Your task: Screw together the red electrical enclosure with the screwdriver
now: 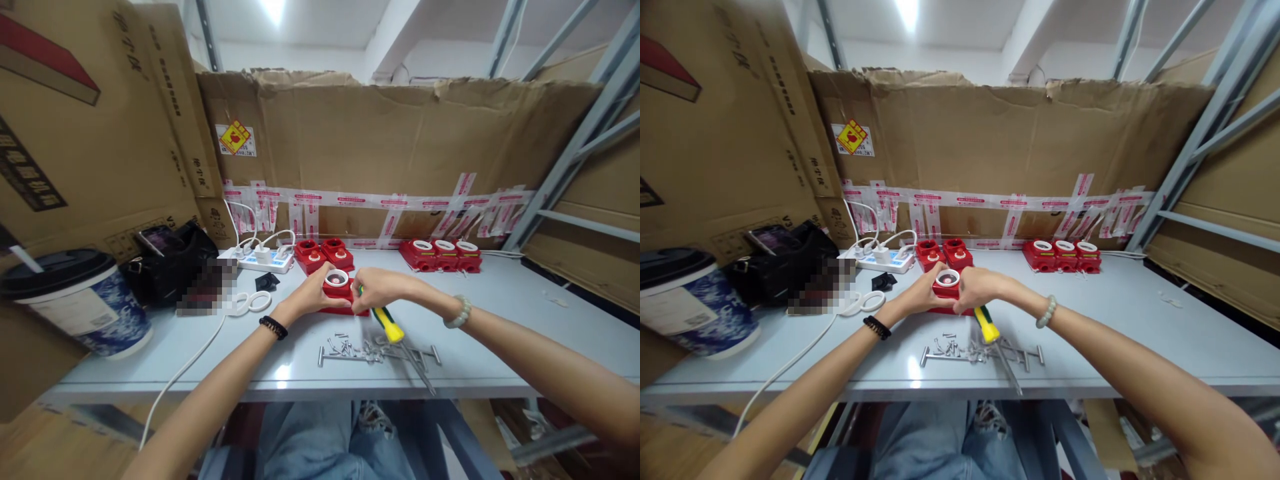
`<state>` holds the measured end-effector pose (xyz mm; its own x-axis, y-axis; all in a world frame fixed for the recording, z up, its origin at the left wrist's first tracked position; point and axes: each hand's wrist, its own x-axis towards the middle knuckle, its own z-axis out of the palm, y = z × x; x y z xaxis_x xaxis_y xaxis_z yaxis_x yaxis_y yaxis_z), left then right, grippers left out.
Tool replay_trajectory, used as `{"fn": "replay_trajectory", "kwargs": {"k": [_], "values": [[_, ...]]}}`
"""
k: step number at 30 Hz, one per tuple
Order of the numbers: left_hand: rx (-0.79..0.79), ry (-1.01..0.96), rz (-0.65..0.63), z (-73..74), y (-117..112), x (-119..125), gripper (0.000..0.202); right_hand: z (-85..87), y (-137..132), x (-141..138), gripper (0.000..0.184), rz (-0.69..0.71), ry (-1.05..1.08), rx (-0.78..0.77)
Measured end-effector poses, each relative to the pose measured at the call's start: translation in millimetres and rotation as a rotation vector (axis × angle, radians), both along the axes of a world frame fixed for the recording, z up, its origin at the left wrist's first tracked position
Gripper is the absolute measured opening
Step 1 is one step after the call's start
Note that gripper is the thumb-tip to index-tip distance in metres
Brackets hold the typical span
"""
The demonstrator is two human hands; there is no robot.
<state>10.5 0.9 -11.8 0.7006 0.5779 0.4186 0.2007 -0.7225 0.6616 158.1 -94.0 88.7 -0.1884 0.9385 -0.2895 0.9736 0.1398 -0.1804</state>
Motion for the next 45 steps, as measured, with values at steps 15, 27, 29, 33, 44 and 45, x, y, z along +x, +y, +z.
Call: {"fn": "replay_trajectory", "kwargs": {"k": [15,27,29,33,44,45], "values": [[0.050,0.016,0.032,-0.4,-2,-3,0.058,-0.6,7,22,0.020,-0.053,0.537,0.199],[0.102,-0.180,0.196,25.3,-9,-6,0.059,-17.2,27,75,0.027,-0.434,1.520,0.043],[0.103,-0.221,0.224,29.6,-10,-6,0.060,-20.5,25,71,0.036,-0.434,1.363,0.012],[0.125,-0.230,0.226,31.0,-11,-5,0.061,-28.6,24,53,0.043,-0.355,1.210,0.007],[0.046,-0.104,0.097,29.7,-2,-14,0.063,-18.0,18,84,0.031,-0.272,1.462,0.113],[0.045,-0.049,0.077,28.2,-1,-15,0.055,-17.3,18,88,0.031,-0.272,1.466,0.124]]}}
